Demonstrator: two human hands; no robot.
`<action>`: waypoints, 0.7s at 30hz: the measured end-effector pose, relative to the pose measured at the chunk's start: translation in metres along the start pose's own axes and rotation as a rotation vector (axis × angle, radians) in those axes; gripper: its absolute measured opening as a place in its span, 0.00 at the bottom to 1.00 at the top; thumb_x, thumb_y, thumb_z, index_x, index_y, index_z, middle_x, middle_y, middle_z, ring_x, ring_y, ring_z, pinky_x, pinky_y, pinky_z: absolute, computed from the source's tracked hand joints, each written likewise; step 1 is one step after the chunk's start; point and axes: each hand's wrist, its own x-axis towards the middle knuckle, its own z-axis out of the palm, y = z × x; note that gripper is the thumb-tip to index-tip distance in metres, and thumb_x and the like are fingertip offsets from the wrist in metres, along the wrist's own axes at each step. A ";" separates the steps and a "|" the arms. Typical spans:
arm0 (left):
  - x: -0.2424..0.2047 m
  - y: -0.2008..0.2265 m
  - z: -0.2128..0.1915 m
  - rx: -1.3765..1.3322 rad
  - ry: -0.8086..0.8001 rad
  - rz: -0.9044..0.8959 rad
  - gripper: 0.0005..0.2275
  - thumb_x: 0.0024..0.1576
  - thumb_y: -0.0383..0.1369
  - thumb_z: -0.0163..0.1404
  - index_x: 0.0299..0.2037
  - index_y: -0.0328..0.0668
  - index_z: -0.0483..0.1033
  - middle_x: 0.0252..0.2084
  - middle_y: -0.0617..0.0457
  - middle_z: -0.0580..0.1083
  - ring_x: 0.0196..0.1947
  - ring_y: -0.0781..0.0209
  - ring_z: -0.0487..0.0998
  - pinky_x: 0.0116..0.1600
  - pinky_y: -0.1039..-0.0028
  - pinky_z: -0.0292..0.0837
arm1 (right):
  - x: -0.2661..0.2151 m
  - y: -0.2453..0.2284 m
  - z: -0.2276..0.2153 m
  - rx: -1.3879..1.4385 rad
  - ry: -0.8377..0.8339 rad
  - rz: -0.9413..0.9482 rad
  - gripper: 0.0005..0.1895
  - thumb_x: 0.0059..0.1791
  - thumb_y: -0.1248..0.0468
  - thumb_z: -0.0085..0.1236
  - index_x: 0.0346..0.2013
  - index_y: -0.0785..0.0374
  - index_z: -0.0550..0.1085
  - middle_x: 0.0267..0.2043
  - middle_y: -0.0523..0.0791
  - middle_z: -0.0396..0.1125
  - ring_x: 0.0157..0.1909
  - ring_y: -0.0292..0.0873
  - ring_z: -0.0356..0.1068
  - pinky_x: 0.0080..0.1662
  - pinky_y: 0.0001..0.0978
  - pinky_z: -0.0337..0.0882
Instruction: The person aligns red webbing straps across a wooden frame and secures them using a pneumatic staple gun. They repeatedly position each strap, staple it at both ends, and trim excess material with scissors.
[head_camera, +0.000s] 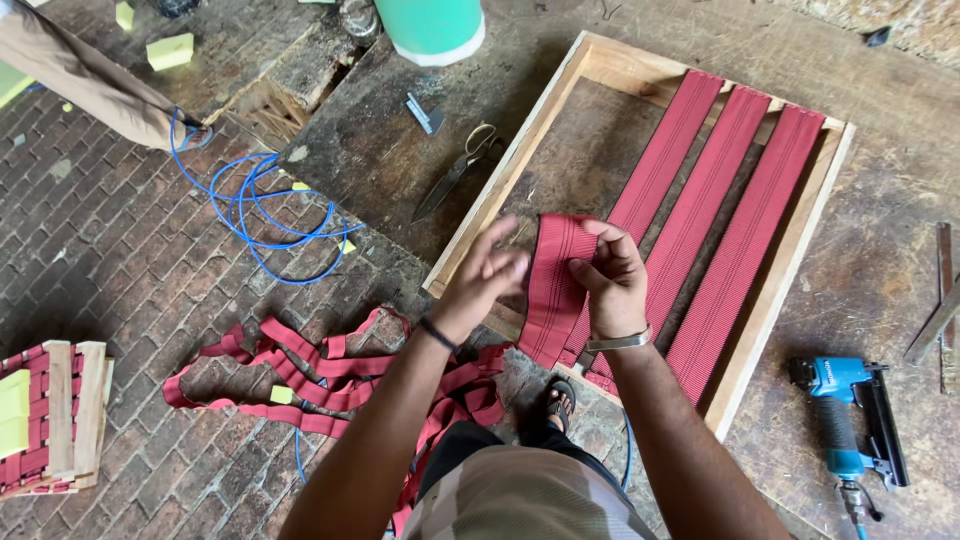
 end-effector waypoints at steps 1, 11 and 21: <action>0.011 0.008 0.006 0.014 0.070 0.009 0.31 0.59 0.37 0.53 0.73 0.48 0.55 0.56 0.56 0.73 0.53 0.62 0.78 0.51 0.69 0.82 | 0.002 -0.003 0.001 -0.011 -0.014 -0.005 0.24 0.47 0.86 0.47 0.55 0.65 0.71 0.53 0.41 0.70 0.53 0.32 0.70 0.51 0.23 0.73; 0.059 0.042 0.025 0.182 -0.015 0.264 0.15 0.61 0.23 0.51 0.59 0.35 0.74 0.55 0.50 0.79 0.52 0.67 0.81 0.56 0.77 0.77 | 0.024 -0.024 0.012 0.000 -0.051 -0.040 0.28 0.50 0.80 0.52 0.61 0.55 0.67 0.47 0.45 0.74 0.50 0.35 0.74 0.53 0.26 0.76; 0.130 0.059 0.009 0.580 0.091 0.437 0.11 0.50 0.29 0.64 0.43 0.43 0.83 0.40 0.50 0.80 0.38 0.58 0.83 0.42 0.73 0.78 | 0.089 -0.007 0.026 -0.520 0.267 -0.053 0.08 0.50 0.79 0.59 0.44 0.71 0.77 0.43 0.47 0.77 0.44 0.35 0.76 0.49 0.27 0.78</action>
